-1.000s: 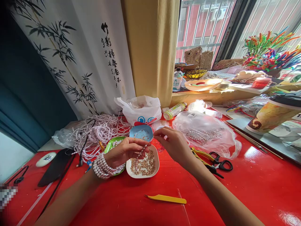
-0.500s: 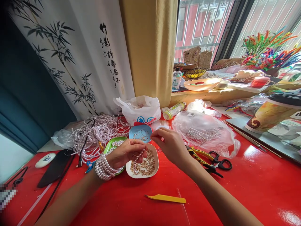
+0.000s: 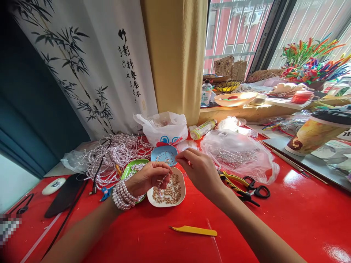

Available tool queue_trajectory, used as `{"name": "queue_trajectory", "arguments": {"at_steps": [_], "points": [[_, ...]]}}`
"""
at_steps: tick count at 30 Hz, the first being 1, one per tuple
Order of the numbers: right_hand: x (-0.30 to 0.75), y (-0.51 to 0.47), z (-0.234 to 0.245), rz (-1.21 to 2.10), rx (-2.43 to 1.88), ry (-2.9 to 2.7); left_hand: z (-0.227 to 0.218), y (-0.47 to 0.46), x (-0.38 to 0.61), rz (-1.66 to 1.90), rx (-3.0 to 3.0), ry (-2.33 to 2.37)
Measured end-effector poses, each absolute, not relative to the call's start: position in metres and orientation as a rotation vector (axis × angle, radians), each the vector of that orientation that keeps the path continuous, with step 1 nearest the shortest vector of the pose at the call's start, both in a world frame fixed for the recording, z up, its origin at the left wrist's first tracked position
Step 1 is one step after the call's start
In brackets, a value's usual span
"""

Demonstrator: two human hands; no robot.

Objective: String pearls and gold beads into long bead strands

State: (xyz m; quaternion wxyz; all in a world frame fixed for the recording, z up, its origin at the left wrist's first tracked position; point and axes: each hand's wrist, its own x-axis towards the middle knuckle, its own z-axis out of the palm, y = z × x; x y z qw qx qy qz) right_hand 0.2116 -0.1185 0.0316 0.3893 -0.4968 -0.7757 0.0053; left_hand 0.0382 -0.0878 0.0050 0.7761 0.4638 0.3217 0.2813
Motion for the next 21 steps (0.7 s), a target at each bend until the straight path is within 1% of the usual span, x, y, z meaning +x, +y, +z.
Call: {"name": "queue_trajectory", "arguments": {"at_steps": [12, 21], "points": [[0.2085, -0.1207, 0.0298, -0.029, -1.215, -1.968, 0.0075, -0.0892, 0.0356, 0.630, 1.026, 0.619], [0.2109, -0.1212, 0.0293, -0.016, -1.237, -1.950, 0.0103, -0.0917, 0.0402, 0.650, 1.032, 0.683]]}}
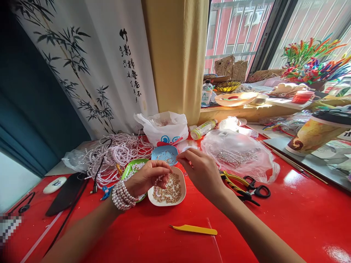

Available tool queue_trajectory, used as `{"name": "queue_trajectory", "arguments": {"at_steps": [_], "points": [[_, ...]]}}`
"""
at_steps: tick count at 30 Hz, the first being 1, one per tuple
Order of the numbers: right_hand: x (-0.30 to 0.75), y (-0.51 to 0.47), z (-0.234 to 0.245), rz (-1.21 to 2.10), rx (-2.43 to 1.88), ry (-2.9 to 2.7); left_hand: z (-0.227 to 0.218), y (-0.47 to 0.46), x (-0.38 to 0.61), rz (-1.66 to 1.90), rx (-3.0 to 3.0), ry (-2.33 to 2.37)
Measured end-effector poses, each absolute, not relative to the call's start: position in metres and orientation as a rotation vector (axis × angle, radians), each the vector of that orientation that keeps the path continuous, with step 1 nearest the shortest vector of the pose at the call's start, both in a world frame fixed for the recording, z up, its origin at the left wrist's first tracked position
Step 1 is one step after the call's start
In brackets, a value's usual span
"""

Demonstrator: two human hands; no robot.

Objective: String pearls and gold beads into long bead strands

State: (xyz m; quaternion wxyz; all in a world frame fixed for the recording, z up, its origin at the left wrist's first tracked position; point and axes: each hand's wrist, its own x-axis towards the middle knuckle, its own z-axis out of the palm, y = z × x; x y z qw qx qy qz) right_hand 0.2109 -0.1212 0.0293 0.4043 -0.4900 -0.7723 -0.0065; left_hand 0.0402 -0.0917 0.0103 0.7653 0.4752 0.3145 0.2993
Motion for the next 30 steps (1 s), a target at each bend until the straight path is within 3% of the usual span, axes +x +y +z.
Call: {"name": "queue_trajectory", "arguments": {"at_steps": [30], "points": [[0.2071, -0.1155, 0.0204, -0.129, -1.132, -1.960, 0.0044, -0.0903, 0.0391, 0.675, 1.042, 0.613]]}}
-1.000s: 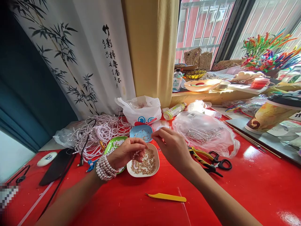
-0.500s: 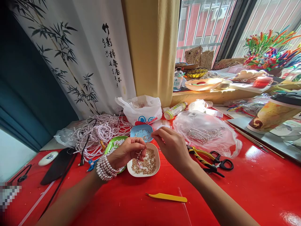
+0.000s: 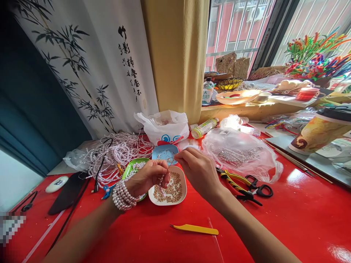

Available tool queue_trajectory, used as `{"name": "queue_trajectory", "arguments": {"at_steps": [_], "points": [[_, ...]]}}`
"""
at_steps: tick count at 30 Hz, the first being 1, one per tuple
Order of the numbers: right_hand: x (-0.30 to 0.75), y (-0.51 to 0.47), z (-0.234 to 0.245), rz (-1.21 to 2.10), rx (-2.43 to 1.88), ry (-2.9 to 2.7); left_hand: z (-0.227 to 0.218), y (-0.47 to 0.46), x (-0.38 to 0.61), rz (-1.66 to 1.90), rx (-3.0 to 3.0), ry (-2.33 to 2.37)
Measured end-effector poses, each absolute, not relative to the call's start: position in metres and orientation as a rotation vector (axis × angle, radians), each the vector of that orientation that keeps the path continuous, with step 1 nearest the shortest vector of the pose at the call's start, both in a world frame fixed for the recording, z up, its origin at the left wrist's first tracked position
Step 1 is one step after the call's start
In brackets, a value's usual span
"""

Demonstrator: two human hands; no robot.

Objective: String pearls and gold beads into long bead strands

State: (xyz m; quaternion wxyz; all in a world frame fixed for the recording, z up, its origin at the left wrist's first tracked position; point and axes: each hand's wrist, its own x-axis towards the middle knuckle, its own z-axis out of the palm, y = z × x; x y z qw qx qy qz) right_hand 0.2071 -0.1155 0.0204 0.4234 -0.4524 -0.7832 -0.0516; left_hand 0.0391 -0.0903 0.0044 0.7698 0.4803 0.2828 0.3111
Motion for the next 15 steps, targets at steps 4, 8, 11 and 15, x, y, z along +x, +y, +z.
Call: {"name": "queue_trajectory", "arguments": {"at_steps": [4, 8, 11, 15], "points": [[0.209, -0.109, 0.020, -0.060, -1.191, -1.915, 0.002, -0.088, 0.039, 0.700, 1.035, 0.590], [0.208, -0.112, 0.017, -0.086, -1.275, -1.916, -0.002, -0.085, 0.041, 0.758, 0.959, 0.639], [0.200, -0.124, 0.010, -0.250, -1.242, -1.924, -0.005, -0.084, 0.043, 0.811, 0.907, 0.656], [0.181, -0.137, -0.001, -0.389, -1.129, -2.110, -0.008, -0.084, 0.046, 0.909, 0.837, 0.648]]}}
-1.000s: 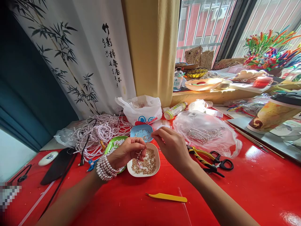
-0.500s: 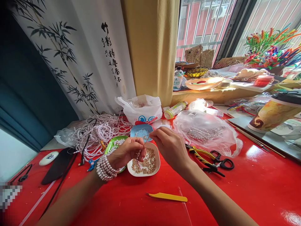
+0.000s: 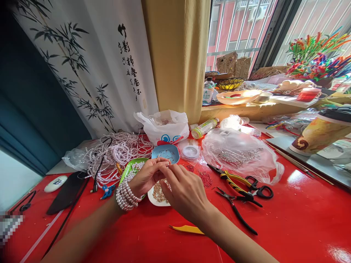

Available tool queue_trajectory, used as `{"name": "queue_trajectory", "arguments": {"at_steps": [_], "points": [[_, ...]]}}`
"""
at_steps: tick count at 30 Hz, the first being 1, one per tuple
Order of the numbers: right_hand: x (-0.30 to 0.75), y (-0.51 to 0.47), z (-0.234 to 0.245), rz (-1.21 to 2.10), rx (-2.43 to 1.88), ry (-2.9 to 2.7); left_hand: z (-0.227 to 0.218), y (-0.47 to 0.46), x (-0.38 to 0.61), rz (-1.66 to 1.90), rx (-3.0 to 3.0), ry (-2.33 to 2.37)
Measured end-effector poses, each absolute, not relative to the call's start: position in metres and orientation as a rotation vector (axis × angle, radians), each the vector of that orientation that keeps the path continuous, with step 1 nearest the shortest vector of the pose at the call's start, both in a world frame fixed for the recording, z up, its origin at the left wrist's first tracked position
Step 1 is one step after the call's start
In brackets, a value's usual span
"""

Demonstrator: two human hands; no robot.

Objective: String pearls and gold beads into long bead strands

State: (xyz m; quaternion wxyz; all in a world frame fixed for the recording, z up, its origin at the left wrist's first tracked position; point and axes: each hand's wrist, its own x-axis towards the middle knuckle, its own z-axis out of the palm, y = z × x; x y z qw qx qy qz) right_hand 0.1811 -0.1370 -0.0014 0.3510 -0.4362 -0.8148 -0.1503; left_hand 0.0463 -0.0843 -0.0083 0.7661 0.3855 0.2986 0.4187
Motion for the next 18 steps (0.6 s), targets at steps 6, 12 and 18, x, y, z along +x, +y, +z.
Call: {"name": "queue_trajectory", "arguments": {"at_steps": [6, 12, 18], "points": [[0.175, -0.132, -0.017, -0.472, -1.086, -2.190, -0.010, -0.086, 0.048, 0.896, 0.801, 0.647], [0.179, -0.130, -0.023, -0.754, -0.972, -2.182, -0.014, -0.088, 0.050, 0.875, 0.766, 0.623], [0.183, -0.124, -0.029, -0.697, -0.957, -2.186, -0.017, -0.088, 0.051, 0.865, 0.700, 0.609]]}}
